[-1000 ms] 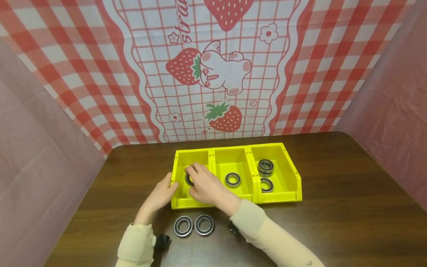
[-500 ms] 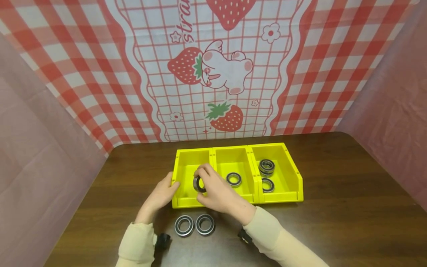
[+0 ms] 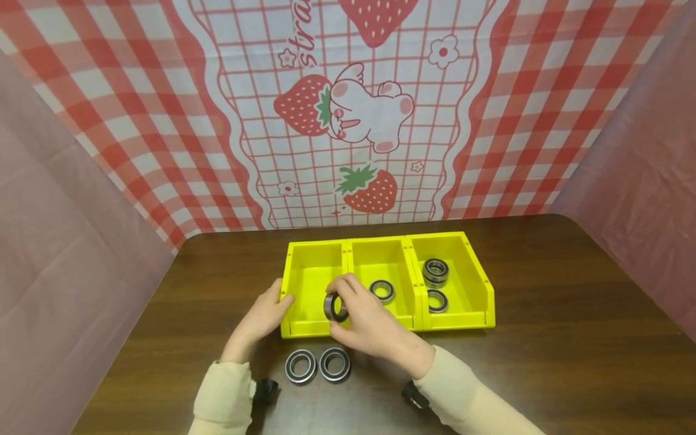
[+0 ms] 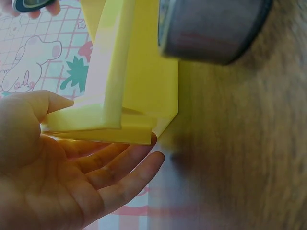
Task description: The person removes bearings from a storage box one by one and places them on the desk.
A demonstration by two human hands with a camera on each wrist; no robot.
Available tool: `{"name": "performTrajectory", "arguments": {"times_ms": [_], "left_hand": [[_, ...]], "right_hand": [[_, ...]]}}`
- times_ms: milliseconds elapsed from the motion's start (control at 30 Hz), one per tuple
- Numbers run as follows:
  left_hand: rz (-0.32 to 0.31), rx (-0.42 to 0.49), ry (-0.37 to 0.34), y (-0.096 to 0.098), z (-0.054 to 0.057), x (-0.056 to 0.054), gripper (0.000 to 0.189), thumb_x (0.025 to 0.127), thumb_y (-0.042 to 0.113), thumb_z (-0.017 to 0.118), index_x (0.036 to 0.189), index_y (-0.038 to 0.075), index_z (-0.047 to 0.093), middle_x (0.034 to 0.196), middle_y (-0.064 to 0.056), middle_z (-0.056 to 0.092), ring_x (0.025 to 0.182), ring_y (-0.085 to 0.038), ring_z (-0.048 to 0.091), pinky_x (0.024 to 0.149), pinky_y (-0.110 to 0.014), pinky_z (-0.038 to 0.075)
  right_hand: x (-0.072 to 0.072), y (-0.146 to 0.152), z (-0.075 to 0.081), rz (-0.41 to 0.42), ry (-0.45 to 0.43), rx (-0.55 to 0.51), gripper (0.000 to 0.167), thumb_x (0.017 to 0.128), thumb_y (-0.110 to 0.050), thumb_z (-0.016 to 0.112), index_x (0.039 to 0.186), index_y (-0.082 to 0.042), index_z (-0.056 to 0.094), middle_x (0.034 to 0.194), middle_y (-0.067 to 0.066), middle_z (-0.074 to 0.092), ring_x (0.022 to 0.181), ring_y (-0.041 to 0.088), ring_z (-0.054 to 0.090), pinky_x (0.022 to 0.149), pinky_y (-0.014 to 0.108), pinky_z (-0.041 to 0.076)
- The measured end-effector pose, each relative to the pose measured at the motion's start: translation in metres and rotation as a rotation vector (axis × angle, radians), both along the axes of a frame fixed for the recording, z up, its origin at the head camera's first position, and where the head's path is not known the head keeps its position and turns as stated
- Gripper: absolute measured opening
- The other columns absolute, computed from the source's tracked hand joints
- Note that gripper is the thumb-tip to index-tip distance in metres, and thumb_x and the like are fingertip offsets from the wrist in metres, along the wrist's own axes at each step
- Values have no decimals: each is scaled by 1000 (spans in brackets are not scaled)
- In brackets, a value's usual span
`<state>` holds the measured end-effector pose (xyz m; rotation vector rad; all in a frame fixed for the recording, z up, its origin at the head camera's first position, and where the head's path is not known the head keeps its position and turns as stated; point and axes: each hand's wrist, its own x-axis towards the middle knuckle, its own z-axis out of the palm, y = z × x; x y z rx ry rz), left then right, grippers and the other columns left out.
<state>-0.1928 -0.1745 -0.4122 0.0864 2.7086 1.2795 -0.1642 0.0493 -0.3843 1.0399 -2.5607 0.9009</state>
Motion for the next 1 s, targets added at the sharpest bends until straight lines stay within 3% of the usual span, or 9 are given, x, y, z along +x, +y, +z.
{"name": "performTrajectory", "arguments": {"times_ms": [433, 1000], "left_hand": [[7, -8, 9, 0, -2, -1, 35, 92, 19, 45, 122, 2, 41, 94, -12, 55, 79, -19, 52, 72, -32, 45], [9, -10, 1, 1, -2, -1, 35, 92, 19, 44, 122, 2, 41, 95, -12, 55, 79, -19, 52, 72, -33, 45]], "right_hand": [[8, 18, -9, 61, -71, 39, 41, 70, -29, 68, 105, -18, 51, 98, -8, 48, 85, 8, 51, 76, 23, 46], [19, 36, -13, 160, -274, 274, 41, 67, -23, 70, 105, -14, 56, 97, -6, 52, 79, 7, 51, 68, 18, 44]]}}
